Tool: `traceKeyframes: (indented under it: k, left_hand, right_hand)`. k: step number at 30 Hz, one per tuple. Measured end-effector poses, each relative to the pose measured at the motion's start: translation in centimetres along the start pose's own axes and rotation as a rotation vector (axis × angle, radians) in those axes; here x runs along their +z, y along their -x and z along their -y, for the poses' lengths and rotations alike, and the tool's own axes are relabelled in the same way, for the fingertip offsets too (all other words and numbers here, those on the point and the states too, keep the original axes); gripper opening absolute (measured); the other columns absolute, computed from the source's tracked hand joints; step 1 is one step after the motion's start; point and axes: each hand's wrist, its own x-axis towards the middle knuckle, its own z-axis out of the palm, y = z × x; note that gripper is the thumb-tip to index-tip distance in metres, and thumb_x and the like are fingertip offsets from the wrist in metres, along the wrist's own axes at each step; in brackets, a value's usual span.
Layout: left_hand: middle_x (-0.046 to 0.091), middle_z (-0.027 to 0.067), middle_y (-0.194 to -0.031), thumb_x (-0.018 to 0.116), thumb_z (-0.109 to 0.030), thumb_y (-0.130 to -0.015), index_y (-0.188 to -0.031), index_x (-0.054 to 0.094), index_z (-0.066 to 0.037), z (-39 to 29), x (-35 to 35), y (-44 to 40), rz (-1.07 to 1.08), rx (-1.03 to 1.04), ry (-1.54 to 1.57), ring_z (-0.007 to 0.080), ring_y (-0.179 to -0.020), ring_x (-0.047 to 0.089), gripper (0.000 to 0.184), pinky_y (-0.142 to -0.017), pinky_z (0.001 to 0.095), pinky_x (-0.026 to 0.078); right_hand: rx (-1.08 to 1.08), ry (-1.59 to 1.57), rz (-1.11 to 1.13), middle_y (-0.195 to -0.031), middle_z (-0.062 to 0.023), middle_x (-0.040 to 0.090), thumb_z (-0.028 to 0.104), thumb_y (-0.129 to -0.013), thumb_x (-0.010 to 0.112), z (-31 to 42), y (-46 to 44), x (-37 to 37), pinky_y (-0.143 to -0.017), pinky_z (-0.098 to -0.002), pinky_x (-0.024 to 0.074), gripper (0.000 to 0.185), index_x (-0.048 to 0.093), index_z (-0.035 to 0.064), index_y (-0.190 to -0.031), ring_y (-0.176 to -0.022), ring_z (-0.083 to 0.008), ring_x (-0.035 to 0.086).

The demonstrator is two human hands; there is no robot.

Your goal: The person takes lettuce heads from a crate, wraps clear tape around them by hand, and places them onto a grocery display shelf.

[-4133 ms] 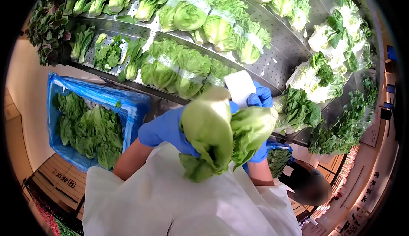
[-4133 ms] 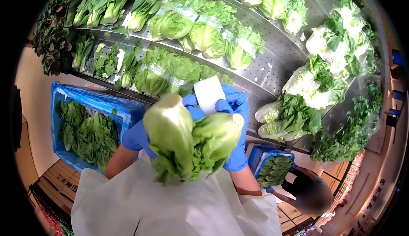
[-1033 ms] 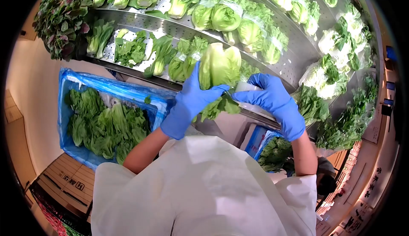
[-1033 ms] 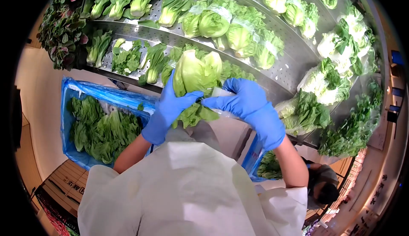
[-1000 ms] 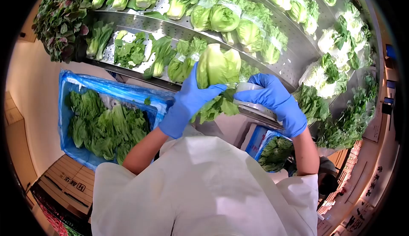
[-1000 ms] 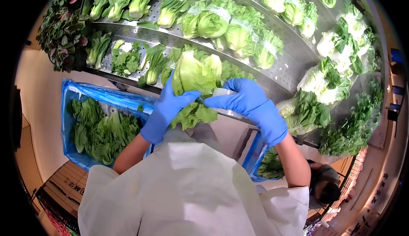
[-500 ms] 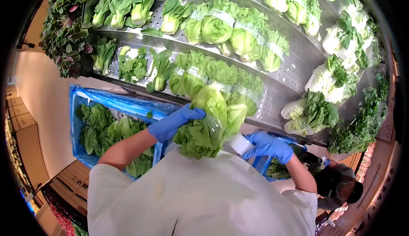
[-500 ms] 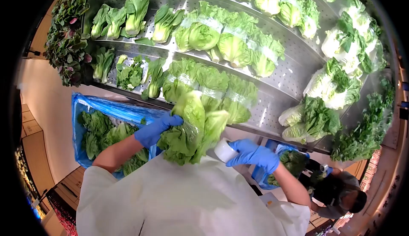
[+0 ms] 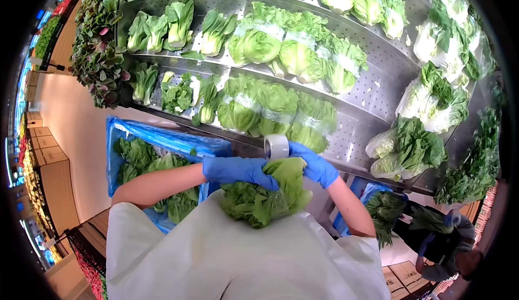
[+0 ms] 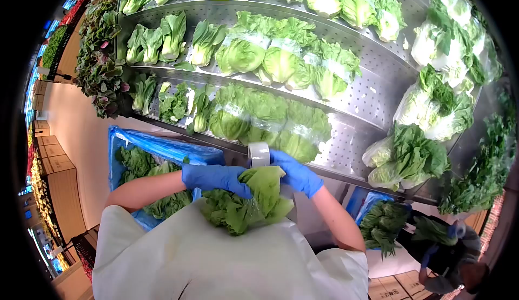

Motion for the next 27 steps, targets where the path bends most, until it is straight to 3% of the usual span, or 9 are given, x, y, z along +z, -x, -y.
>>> traceKeyframes:
  k: [3, 8, 11, 12, 14, 18, 20, 24, 27]
  left_hand:
    - [0.052, 0.0046, -0.113, 0.061, -0.019, -0.081, -0.124, 0.041, -0.003, -1.2, 0.9, 0.2, -0.026, -0.017, 0.011, 0.0101, -0.102, 0.047, 0.05, -0.087, 0.0262, 0.041]
    - [0.054, 0.0047, -0.107, 0.06, -0.017, -0.081, -0.12, 0.044, -0.002, -1.5, 1.8, -0.1, -0.167, -0.006, 0.013, 0.008, -0.095, 0.05, 0.045, -0.081, 0.024, 0.043]
    - [0.05, 0.0071, -0.115, 0.063, -0.014, -0.078, -0.126, 0.036, -0.002, -2.1, 2.0, 0.6, -0.28, 0.273, -0.577, 0.0139, -0.106, 0.046, 0.056, -0.09, 0.0284, 0.038]
    - [0.05, 0.0071, -0.115, 0.063, -0.014, -0.078, -0.126, 0.036, -0.002, -2.1, 2.0, 0.7, -0.283, 0.278, -0.582, 0.0139, -0.106, 0.046, 0.056, -0.09, 0.0284, 0.038]
    - [0.05, 0.0077, -0.115, 0.072, -0.017, -0.068, -0.124, 0.04, -0.004, -1.6, 2.3, 1.0, -0.465, 0.359, -0.29, 0.0168, -0.106, 0.047, 0.066, -0.093, 0.03, 0.036]
    - [0.051, 0.0075, -0.114, 0.072, -0.011, -0.068, -0.124, 0.041, -0.004, -0.9, 2.5, 1.2, -0.385, 0.217, -0.314, 0.0155, -0.106, 0.047, 0.064, -0.093, 0.029, 0.036]
    - [0.049, 0.0083, -0.118, 0.065, -0.009, -0.075, -0.126, 0.038, -0.003, -1.1, 2.8, 1.1, -0.287, 0.162, -0.361, 0.0126, -0.109, 0.042, 0.058, -0.093, 0.0278, 0.036]
    - [0.051, 0.0064, -0.114, 0.063, -0.001, -0.074, -0.122, 0.044, -0.006, -0.7, 2.5, 1.6, -0.376, 0.288, -0.194, 0.0112, -0.1, 0.049, 0.052, -0.087, 0.0256, 0.042]
    - [0.053, 0.0045, -0.112, 0.061, -0.002, -0.077, -0.12, 0.047, -0.004, 1.7, -0.1, 1.8, -0.472, 0.382, -0.217, 0.0092, -0.097, 0.049, 0.045, -0.081, 0.0235, 0.045]
  right_hand:
    - [-0.161, 0.026, 0.047, -0.115, -0.0105, 0.052, 0.016, -0.085, 0.047, 3.1, 0.0, 0.3, -0.086, -0.0277, 0.0424, 0.04, 0.043, 0.0002, -0.121, -0.104, -0.017, 0.051]
    - [-0.051, 0.271, 0.095, -0.109, -0.0089, 0.055, 0.019, -0.085, 0.054, 6.9, -0.1, 4.6, -0.089, -0.0252, 0.0404, 0.044, 0.043, -0.0032, -0.12, -0.099, -0.0139, 0.052]
    - [-0.115, 0.2, -0.005, -0.109, -0.0086, 0.054, 0.023, -0.085, 0.055, 6.8, -0.1, 5.4, -0.087, -0.0274, 0.0422, 0.047, 0.041, -0.002, -0.122, -0.1, -0.016, 0.052]
    - [-0.118, 0.206, -0.003, -0.109, -0.0086, 0.054, 0.023, -0.085, 0.055, 6.6, 0.0, 5.5, -0.087, -0.0274, 0.0422, 0.047, 0.041, -0.002, -0.122, -0.1, -0.016, 0.052]
    - [-0.197, 0.163, 0.011, -0.11, -0.009, 0.054, 0.023, -0.085, 0.054, 6.2, 0.3, 5.9, -0.087, -0.0286, 0.0431, 0.048, 0.039, -0.0017, -0.123, -0.099, -0.0175, 0.053]
    - [-0.199, 0.216, 0.066, -0.109, -0.0092, 0.055, 0.02, -0.085, 0.055, 5.9, 0.1, 6.7, -0.086, -0.0279, 0.0431, 0.044, 0.042, -0.0023, -0.121, -0.097, -0.0172, 0.055]
    - [-0.131, 0.413, 0.095, -0.105, -0.0087, 0.057, 0.017, -0.082, 0.057, 6.5, 0.0, 7.5, -0.084, -0.027, 0.0434, 0.041, 0.047, -0.003, -0.117, -0.094, -0.0151, 0.055]
    - [-0.172, 0.546, 0.048, -0.101, -0.0078, 0.059, 0.015, -0.079, 0.06, 7.1, 1.7, 9.9, -0.082, -0.0262, 0.0438, 0.04, 0.05, -0.0034, -0.113, -0.092, -0.0123, 0.055]
    - [-0.147, 0.431, -0.104, -0.095, -0.0073, 0.059, 0.015, -0.073, 0.067, 5.8, 5.0, 12.1, -0.075, -0.0251, 0.0445, 0.042, 0.053, -0.0045, -0.107, -0.084, -0.0109, 0.055]
